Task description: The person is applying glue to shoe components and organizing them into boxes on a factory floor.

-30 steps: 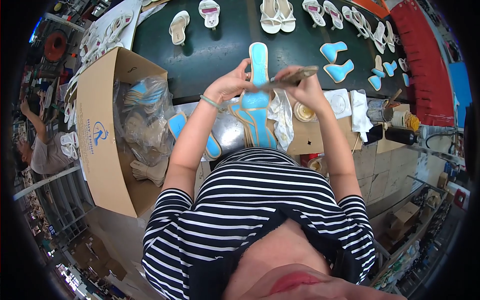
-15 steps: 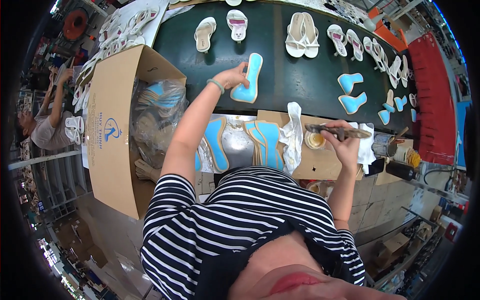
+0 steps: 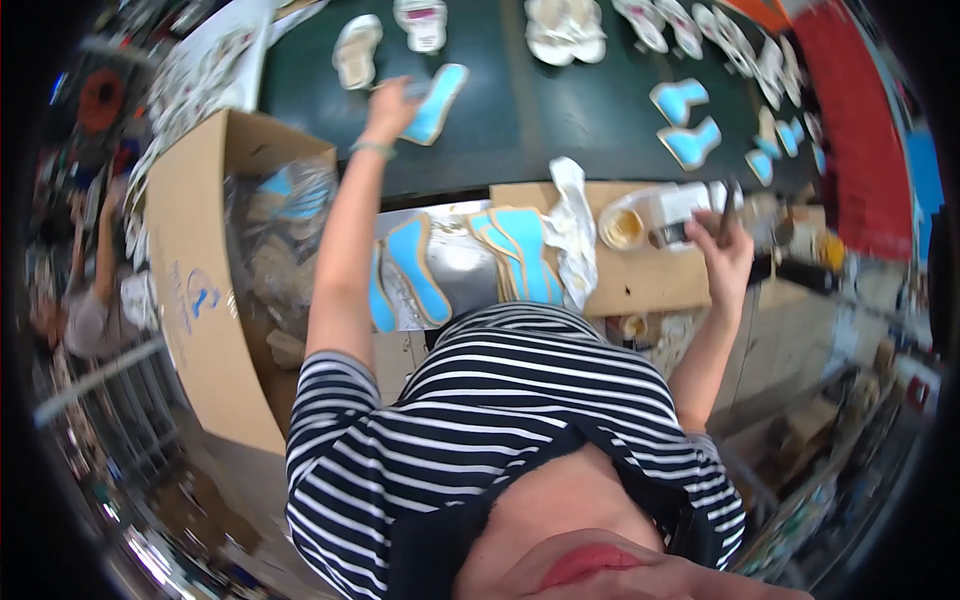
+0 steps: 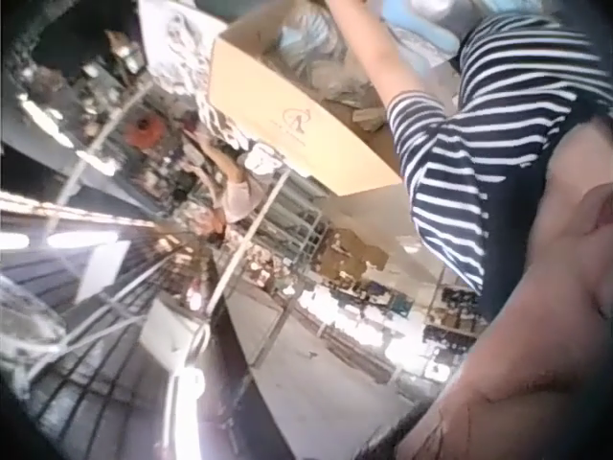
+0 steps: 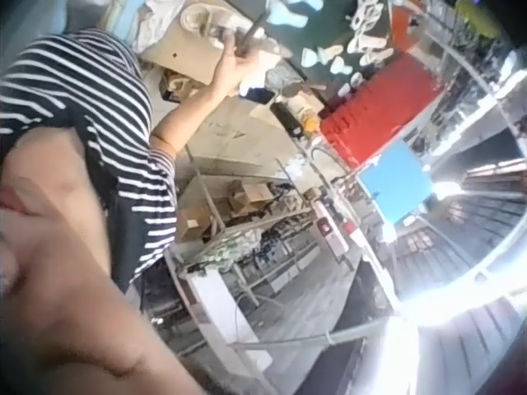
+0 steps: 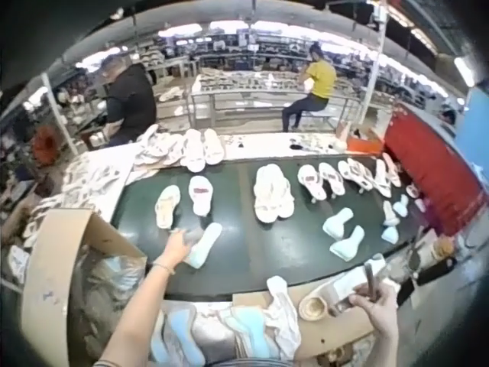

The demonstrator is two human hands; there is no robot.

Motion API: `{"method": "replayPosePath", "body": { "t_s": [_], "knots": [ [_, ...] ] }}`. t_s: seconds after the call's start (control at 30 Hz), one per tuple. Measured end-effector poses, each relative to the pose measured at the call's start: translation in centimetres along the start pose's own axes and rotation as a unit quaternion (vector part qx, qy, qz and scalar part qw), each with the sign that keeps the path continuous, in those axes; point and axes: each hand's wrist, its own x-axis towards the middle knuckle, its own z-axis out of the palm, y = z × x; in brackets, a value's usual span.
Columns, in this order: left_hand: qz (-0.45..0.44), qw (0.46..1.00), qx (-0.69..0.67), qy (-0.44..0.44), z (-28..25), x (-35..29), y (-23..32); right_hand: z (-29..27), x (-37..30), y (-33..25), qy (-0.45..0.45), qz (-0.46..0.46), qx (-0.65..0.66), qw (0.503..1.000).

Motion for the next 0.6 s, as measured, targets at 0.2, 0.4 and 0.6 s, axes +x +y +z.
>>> {"method": "replayPosePath", "body": {
  "t_s": [0.2, 0.4, 0.6],
  "knots": [
    [-0.116, 0.962, -0.248, -0.007, -3.4, -9.7, 0.6, -3.7, 2.5, 3.0, -0.062, 0.083, -0.235, 0.966],
    [-0.215, 0.936, -0.279, 0.004, -5.0, -15.9, 2.3, -3.5, 6.0, 6.1, -0.149, 0.097, -0.52, 0.835],
    [-0.211, 0.927, -0.309, 0.001, -5.4, -17.7, 2.9, -2.2, 7.7, 7.5, -0.13, 0.092, -0.43, 0.889]
  ]
}}
